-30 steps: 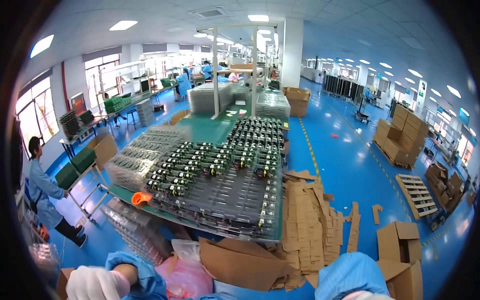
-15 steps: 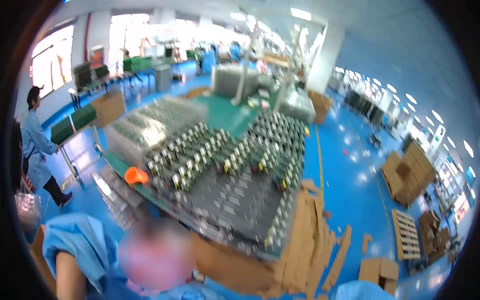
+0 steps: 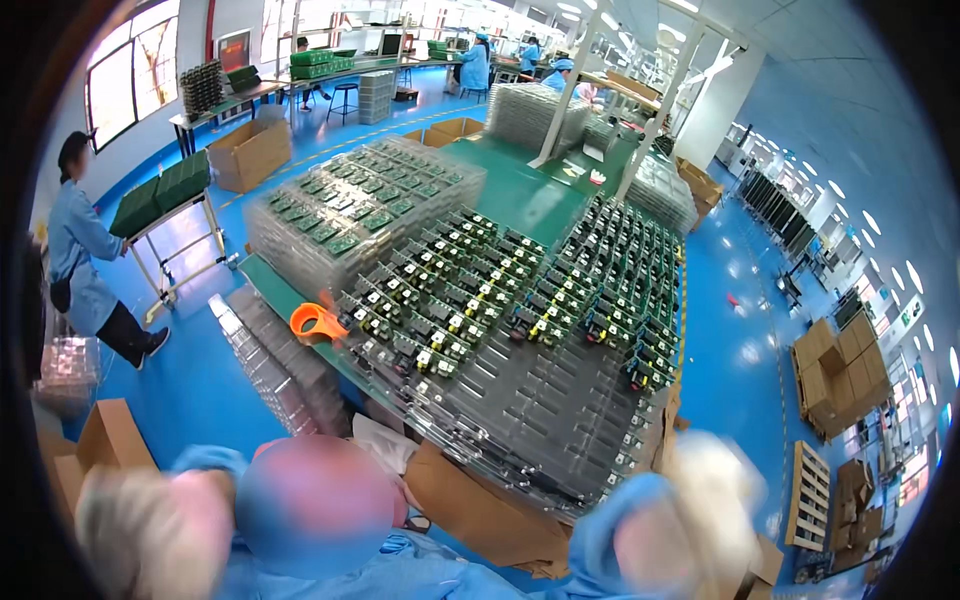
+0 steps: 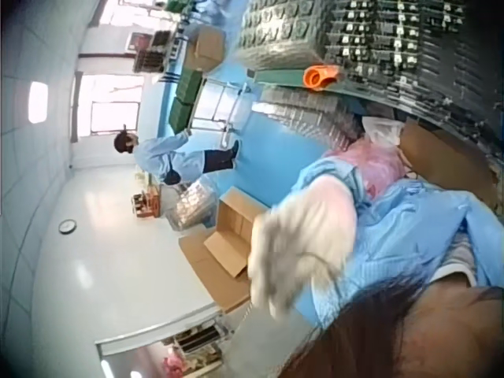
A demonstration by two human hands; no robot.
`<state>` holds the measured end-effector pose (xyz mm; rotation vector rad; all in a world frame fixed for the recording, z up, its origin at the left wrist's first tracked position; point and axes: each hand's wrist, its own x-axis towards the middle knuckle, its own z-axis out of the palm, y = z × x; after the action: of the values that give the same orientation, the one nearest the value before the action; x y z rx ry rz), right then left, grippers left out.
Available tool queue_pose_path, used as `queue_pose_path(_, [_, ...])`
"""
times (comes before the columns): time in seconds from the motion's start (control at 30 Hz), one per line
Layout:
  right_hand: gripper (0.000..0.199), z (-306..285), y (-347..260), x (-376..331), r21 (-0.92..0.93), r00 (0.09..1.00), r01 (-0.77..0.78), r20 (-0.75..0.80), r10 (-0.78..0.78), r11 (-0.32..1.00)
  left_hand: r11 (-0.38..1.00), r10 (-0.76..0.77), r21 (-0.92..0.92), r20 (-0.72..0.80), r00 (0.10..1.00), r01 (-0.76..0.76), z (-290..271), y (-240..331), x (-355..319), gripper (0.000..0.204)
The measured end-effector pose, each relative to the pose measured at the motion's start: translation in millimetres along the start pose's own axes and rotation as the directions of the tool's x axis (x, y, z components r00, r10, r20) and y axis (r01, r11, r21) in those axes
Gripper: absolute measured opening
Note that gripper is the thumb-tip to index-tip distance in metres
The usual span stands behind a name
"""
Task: Pack electronic circuit boards into bubble wrap and organize them into partitioned cardboard shipping boxes.
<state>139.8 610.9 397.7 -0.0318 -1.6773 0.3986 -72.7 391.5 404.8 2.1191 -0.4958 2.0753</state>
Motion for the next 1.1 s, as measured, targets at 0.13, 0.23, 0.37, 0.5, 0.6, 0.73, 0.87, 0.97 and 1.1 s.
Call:
queue_pose_path(0.13, [0.026,31.1,137.7,-82.2,-0.502,0.656,-0.614,0.105,0.747,0.609,-0.131,-0.237,0.491,-0.859,0.453,0.861,-79.5,-45.8,-131.2,0.024])
queue_pose_path(0.23, [0.035,44.6,226.6,-139.9,-0.597,0.461,-0.712,0.000,0.888,0.369,-0.327,-0.408,0.390,-0.880,0.243,0.861,-105.2,-85.9,-228.1,0.030])
queue_pose_path(0.37, [0.032,72.3,284.2,-186.8,-0.400,0.329,-0.890,-0.229,0.916,0.219,-0.378,-0.438,0.347,-0.884,0.164,0.858,-106.0,-119.8,-256.8,0.028])
queue_pose_path(0.5, [0.033,91.6,286.6,-189.9,-0.095,0.212,-0.977,-0.322,0.923,0.191,-0.506,-0.454,0.445,-0.866,0.211,0.739,-101.4,-120.2,-253.1,0.035])
queue_pose_path(0.6, [0.035,104.2,289.3,-189.1,0.153,0.146,-0.964,-0.379,0.914,0.217,-0.606,-0.488,0.510,-0.844,0.222,0.611,-100.5,-125.1,-254.1,0.039])
queue_pose_path(0.73, [0.023,115.4,275.8,-184.7,0.330,0.135,-0.894,-0.448,0.884,0.304,-0.692,-0.400,0.460,-0.886,0.235,0.557,-91.6,-129.7,-260.4,0.046])
queue_pose_path(0.87, [0.024,130.7,233.4,-150.8,0.456,0.129,-0.806,-0.489,0.863,0.378,-0.555,-0.312,0.400,-0.913,0.263,0.729,-86.8,-126.0,-260.5,0.039])
queue_pose_path(0.97, [0.025,119.4,188.0,-129.5,0.497,0.156,-0.746,-0.516,0.842,0.442,-0.391,-0.257,0.346,-0.931,0.260,0.853,-88.2,-130.5,-256.6,0.036])
queue_pose_path(1.1, [0.028,80.9,119.6,-111.8,0.487,0.370,-0.663,-0.446,0.815,0.568,-0.143,-0.216,0.357,-0.922,0.323,0.923,-82.5,-134.7,-214.0,0.034])
